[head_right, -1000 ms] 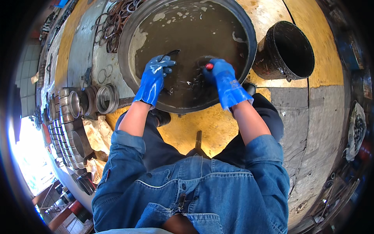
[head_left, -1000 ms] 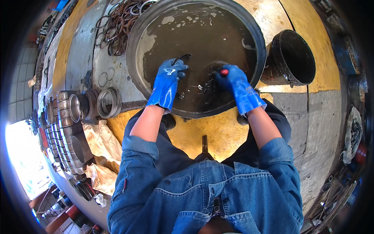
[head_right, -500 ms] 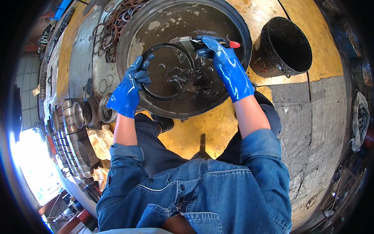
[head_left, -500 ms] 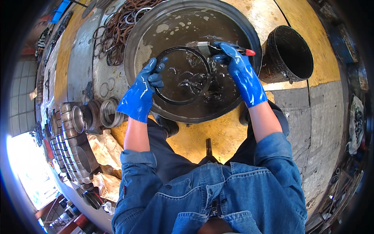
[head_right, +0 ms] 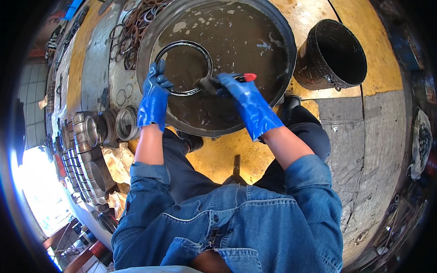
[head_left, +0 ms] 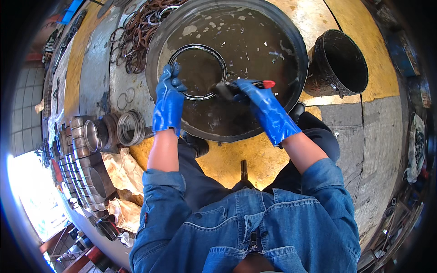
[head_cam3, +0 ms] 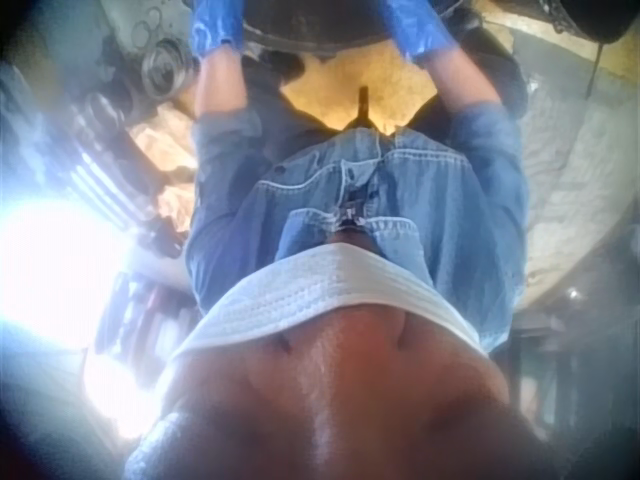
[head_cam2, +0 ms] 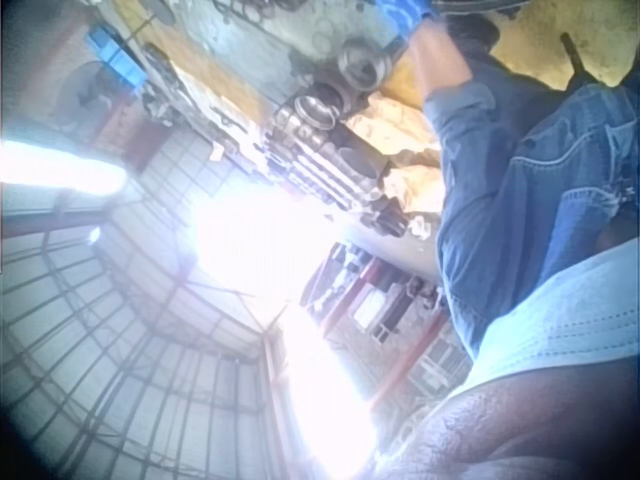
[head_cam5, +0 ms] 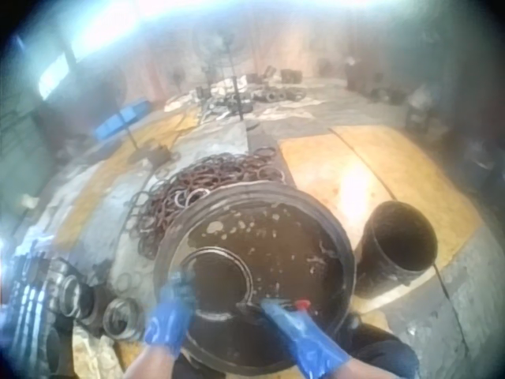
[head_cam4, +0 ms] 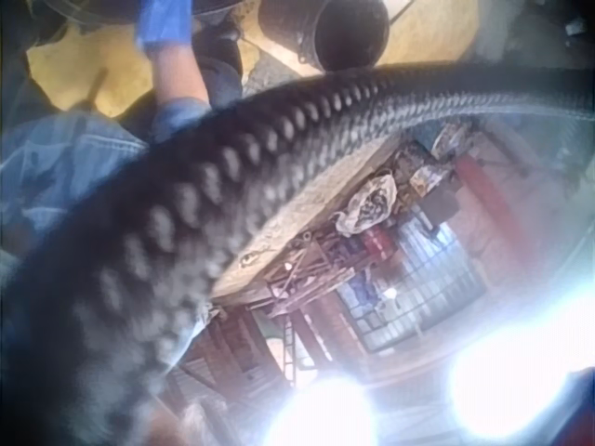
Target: The person uses a brush to scrub a metal ring inside a bucket containing liquid.
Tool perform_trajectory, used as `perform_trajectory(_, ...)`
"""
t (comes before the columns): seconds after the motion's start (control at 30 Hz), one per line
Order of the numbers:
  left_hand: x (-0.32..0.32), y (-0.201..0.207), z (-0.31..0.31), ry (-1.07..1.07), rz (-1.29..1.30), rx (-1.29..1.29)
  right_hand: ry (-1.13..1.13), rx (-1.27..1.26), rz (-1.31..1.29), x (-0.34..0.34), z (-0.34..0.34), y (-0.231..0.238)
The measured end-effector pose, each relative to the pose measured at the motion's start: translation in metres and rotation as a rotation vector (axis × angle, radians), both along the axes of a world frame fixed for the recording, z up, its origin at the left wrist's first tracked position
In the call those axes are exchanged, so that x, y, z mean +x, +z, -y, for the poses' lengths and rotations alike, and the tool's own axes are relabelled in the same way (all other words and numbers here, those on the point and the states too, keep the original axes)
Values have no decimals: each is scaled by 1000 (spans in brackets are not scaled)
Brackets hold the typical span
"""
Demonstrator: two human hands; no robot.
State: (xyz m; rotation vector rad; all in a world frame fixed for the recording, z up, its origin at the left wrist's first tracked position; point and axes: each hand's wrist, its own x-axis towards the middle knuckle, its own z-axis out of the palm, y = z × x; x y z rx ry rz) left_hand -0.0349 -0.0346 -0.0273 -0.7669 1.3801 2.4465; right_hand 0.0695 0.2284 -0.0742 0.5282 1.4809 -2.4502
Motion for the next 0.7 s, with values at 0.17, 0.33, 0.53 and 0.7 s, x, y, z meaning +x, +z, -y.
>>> perform_trajectory(0.17, 15, 4, -22, -100, -163, -209, 7, -70, -2, 11, 31, 49)
perform_trajectory(0.33, 20, 7, -46, -167, -223, -324, 62, 48, 63, 16, 32, 34)
perform_trajectory(0.53, 27, 18, -45, -232, -232, -389, 249, 880, -62, -6, 10, 24)
perform_trajectory(0.7, 39, 28, -52, -384, -150, -448, 124, 1346, -631, -21, -2, 14)
